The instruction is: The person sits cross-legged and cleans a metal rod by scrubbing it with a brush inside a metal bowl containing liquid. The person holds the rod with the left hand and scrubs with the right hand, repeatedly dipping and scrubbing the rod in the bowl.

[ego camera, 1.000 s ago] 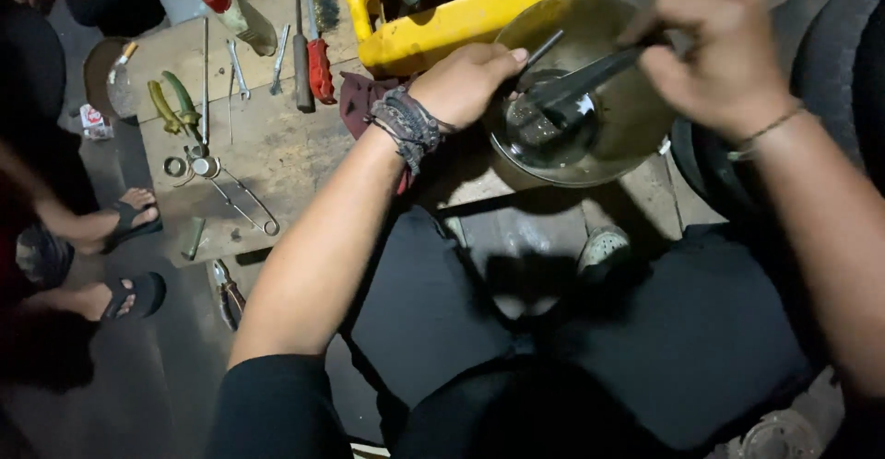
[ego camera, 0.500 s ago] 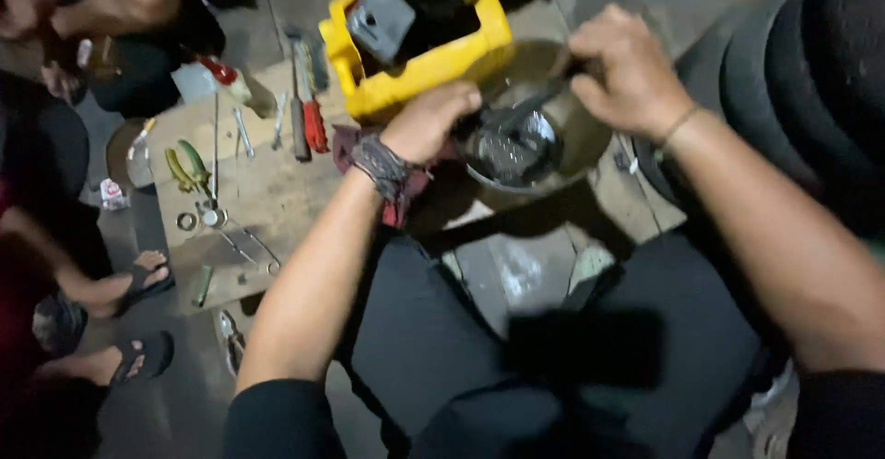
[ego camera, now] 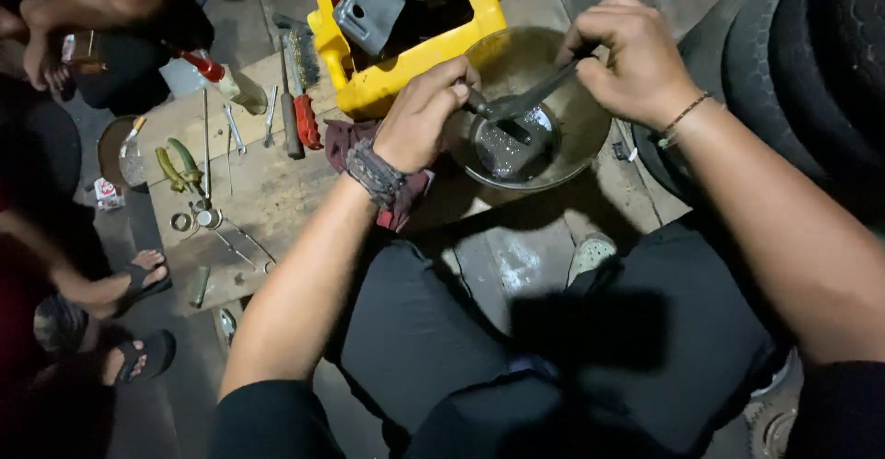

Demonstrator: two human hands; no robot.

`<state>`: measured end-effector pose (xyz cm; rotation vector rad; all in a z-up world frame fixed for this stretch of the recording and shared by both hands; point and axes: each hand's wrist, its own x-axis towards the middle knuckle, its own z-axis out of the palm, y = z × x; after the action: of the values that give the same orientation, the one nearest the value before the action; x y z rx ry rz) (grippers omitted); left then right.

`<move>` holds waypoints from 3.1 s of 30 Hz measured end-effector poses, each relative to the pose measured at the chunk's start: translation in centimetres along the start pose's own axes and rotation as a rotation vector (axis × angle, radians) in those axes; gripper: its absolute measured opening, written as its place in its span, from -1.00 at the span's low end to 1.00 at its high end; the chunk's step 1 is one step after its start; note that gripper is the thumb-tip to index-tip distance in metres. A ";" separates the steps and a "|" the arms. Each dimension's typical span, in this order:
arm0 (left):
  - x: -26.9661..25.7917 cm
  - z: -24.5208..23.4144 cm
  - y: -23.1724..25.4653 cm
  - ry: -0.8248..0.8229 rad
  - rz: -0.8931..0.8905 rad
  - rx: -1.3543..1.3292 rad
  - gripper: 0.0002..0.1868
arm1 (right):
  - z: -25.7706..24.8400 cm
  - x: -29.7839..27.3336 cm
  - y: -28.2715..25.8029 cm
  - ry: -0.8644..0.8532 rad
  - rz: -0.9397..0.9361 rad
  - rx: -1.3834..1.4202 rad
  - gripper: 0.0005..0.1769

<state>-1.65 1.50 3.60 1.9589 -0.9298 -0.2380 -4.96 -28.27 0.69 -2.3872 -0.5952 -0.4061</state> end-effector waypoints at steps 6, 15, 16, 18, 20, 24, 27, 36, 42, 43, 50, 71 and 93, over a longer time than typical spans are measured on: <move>0.3 -0.4 -0.1 0.068 0.131 -0.046 -0.67 | -0.3 -2.3 6.3 0.093 0.054 -0.137 -0.86; 2.0 0.5 -0.7 0.014 0.128 -0.037 -0.70 | 0.9 0.5 2.9 0.044 -0.027 -0.088 -0.77; 2.1 0.4 -0.8 0.016 0.121 -0.040 -0.70 | 0.6 0.0 4.4 0.037 -0.027 -0.084 -0.77; 2.1 0.1 -0.9 -0.014 0.101 -0.033 -0.71 | 0.3 -0.8 7.2 0.053 0.025 -0.239 -0.93; 2.1 -0.1 -1.1 -0.017 0.084 -0.036 -0.72 | -0.1 -0.6 6.3 0.067 0.005 -0.180 -0.87; 2.5 0.2 -1.3 -0.033 0.079 -0.058 -0.75 | -0.3 1.0 2.0 0.085 -0.053 -0.044 -0.78; 2.7 0.5 -0.6 -0.031 0.089 -0.140 -0.63 | 0.6 1.5 2.2 0.015 -0.068 -0.038 -0.74; 2.6 0.6 -1.7 -0.025 0.070 -0.155 -0.70 | -0.2 0.7 2.1 0.100 -0.015 0.001 -0.80; 2.4 0.7 -0.9 -0.029 0.066 -0.167 -0.66 | 1.1 1.0 4.5 0.061 -0.067 -0.104 -0.81; 2.4 0.5 -1.0 -0.026 0.069 -0.164 -0.66 | 1.1 0.5 5.6 0.063 -0.072 -0.105 -0.81; 2.1 0.6 -2.5 -0.001 0.029 -0.177 -0.76 | 0.1 1.0 1.3 0.136 -0.023 -0.034 -0.78; 1.7 0.9 -3.3 0.061 -0.005 -0.215 -0.76 | 1.7 -0.2 6.6 0.078 0.091 -0.163 -0.83; 1.5 0.3 -3.4 0.105 0.042 -0.166 -0.74 | 1.0 0.2 2.1 0.011 -0.024 -0.105 -0.76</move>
<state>1.01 1.26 1.01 1.7810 -0.8546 -0.1808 -3.56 -29.02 -0.98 -2.4777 -0.6117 -0.4710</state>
